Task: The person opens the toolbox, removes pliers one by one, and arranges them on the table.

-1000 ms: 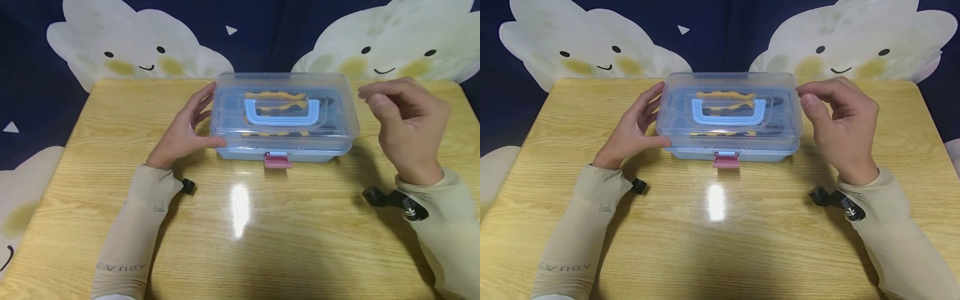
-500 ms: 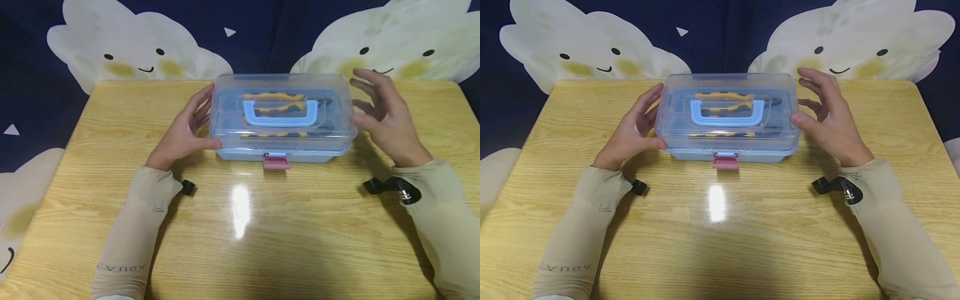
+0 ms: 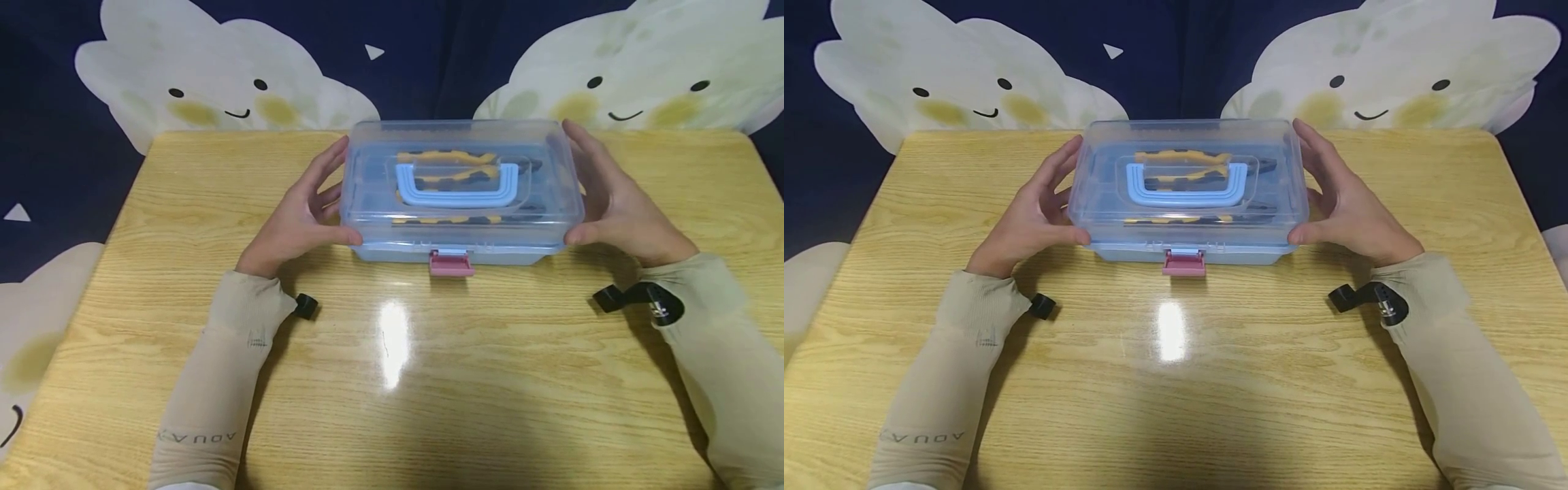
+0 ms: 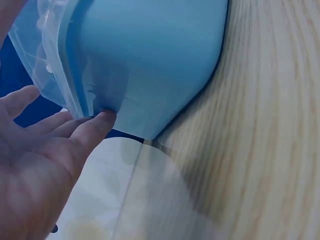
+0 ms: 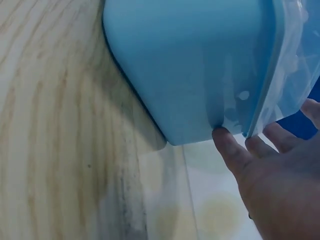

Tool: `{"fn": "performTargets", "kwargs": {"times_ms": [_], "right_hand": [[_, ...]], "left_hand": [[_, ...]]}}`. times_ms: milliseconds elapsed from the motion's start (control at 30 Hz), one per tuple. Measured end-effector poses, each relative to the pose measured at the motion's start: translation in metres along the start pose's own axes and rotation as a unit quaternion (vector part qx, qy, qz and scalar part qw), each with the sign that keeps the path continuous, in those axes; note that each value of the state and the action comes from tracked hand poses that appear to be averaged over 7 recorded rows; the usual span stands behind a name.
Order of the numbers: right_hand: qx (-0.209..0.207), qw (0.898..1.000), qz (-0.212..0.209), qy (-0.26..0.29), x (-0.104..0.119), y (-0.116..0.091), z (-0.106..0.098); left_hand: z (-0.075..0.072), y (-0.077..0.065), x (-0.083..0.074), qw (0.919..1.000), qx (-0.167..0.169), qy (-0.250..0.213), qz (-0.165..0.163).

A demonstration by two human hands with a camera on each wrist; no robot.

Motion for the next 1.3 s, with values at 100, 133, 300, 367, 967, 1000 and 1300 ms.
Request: {"fn": "performTargets", "kwargs": {"times_ms": [100,133,300,367,967,1000,1300], "right_hand": [[0.003,1.0,-0.008,-0.001,0.002,-0.001,0.0],[0.004,1.0,-0.011,-0.001,0.002,-0.001,0.0],[0.011,1.0,-0.026,-0.009,0.003,-0.002,0.0],[0.01,1.0,-0.023,-0.01,0.0,-0.001,0.0],[0.027,0.998,-0.036,-0.052,-0.015,-0.019,0.001],[0.026,0.997,-0.033,-0.06,-0.015,-0.022,0.002],[0.024,0.985,0.011,-0.169,-0.005,-0.039,0.008]], "left_hand": [[-0.001,-0.001,-0.003,0.9999,0.0,0.013,-0.005],[-0.001,-0.001,-0.003,0.9998,0.001,0.018,-0.006],[0.0,-0.003,-0.006,0.9994,0.013,0.029,-0.01],[0.0,-0.003,-0.005,0.9993,0.018,0.029,-0.014],[0.004,-0.018,0.007,0.9977,0.029,0.055,-0.026],[0.004,-0.02,0.007,0.9975,0.03,0.058,-0.027],[0.005,-0.049,-0.005,0.9869,0.037,0.151,-0.043]]}}
Point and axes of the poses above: each hand's wrist, its own y-axis towards the middle knuckle, its own z-axis out of the palm, x = y × z, the point moved 2 cm from there along y, towards the middle knuckle, and after that the axes turned 8 degrees about -x, right-handed, at the moved point
